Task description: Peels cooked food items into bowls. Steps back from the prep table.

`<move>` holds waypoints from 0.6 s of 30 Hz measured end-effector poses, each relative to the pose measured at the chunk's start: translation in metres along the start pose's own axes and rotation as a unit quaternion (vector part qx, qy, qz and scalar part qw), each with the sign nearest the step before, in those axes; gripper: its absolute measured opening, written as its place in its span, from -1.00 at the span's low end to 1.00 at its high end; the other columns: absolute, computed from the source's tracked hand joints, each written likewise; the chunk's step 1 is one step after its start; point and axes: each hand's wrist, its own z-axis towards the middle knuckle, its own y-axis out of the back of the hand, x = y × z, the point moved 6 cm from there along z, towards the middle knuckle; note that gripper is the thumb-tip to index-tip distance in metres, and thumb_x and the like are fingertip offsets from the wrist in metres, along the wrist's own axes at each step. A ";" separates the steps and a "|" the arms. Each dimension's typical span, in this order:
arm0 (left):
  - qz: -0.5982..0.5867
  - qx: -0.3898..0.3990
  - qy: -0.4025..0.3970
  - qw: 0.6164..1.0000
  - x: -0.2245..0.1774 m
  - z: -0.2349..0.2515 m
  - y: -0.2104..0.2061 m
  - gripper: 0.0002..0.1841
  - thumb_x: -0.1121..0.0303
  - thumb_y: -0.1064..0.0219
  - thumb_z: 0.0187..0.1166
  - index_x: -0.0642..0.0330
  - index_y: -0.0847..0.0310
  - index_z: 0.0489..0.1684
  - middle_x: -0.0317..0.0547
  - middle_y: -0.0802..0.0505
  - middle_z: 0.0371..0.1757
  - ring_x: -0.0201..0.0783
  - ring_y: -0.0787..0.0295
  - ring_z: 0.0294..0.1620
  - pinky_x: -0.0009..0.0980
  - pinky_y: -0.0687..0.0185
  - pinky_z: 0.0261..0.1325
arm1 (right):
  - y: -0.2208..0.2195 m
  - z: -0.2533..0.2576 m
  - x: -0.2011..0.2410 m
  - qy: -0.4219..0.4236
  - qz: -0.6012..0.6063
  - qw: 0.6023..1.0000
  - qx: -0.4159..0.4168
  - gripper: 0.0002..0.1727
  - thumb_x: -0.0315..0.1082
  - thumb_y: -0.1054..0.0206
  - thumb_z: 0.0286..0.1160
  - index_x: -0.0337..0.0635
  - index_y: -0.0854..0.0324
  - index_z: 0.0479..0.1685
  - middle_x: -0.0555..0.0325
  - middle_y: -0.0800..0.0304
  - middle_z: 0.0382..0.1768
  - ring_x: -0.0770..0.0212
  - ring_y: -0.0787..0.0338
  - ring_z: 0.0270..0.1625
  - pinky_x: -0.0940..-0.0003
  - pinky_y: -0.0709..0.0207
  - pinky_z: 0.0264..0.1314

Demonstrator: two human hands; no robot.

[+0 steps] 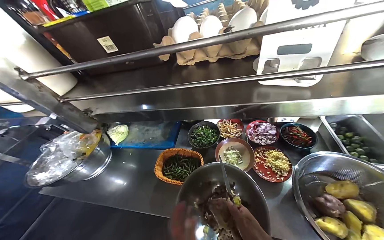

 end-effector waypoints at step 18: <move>-0.231 -0.040 0.318 0.918 0.084 -0.017 -0.061 -0.55 0.11 0.23 0.91 0.21 -0.55 0.07 -0.20 -0.82 -0.26 -0.40 -0.80 -0.22 -0.41 -0.78 -0.10 | -0.014 -0.021 0.027 0.123 -0.602 0.783 0.098 -0.26 0.21 0.00 0.79 0.11 -0.09 0.86 -0.14 -0.84 -0.20 -0.21 -0.88 -0.14 -0.27 -0.69 -0.03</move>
